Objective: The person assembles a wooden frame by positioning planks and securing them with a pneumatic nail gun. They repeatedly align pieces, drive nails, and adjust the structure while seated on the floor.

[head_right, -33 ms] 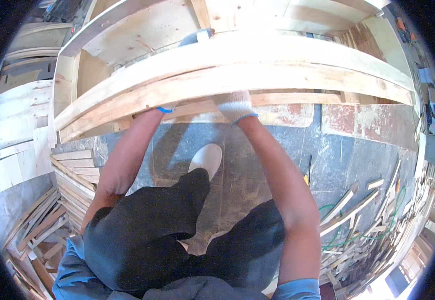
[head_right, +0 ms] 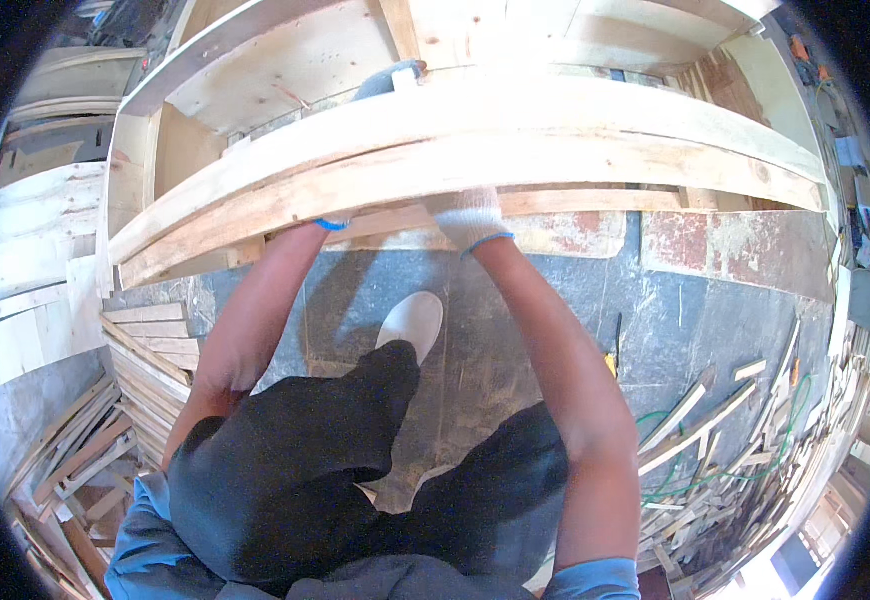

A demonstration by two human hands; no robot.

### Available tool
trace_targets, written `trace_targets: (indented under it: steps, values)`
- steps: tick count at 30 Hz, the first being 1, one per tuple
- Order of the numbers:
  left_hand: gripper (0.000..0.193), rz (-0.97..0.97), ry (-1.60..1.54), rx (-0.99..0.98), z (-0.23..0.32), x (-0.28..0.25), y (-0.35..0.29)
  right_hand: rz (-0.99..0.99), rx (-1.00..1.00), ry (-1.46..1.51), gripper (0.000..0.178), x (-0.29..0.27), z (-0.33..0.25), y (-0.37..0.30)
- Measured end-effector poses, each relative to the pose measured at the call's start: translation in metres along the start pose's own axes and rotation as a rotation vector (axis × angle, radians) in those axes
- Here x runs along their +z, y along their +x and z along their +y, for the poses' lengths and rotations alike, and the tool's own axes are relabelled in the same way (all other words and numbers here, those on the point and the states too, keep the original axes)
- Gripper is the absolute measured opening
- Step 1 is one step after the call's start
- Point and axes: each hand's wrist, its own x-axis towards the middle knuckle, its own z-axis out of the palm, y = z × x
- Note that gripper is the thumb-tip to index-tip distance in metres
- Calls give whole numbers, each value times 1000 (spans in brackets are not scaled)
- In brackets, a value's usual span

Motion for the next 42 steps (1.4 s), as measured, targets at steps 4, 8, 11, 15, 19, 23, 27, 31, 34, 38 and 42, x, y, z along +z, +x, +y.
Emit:
trace_targets:
  steps: [4,8,11,15,19,23,27,31,34,38,42]
  values:
    - [54,-8,-18,-9,2,2,0,-136,12,-173,34,4,4,-4]
    - [54,-12,-36,-11,0,2,0,-22,-20,-94,35,18,14,-15]
    - [53,-14,-43,-21,-1,-1,-3,-14,9,-65,36,20,12,-18]
    - [53,-16,-48,-24,-1,-5,-4,-72,65,-40,39,26,16,-16]
    - [52,-21,-61,-19,-2,-3,-2,-60,102,54,44,29,29,-18]
    - [51,-25,-70,-29,-3,-7,-9,-88,115,49,47,27,22,-20]
    - [51,-31,-89,-26,-3,-6,-12,-154,76,-10,47,28,28,-16]
    - [50,-36,-96,-10,-2,-2,-12,18,16,28,41,26,22,-21]
    - [50,-29,-113,10,-4,4,-12,-99,32,-94,33,19,15,-19]
    - [49,-32,-130,32,-4,10,-16,-10,-23,-122,26,7,5,-15]
    - [49,-31,-146,62,-3,16,-19,-13,-12,-110,25,0,2,-15]
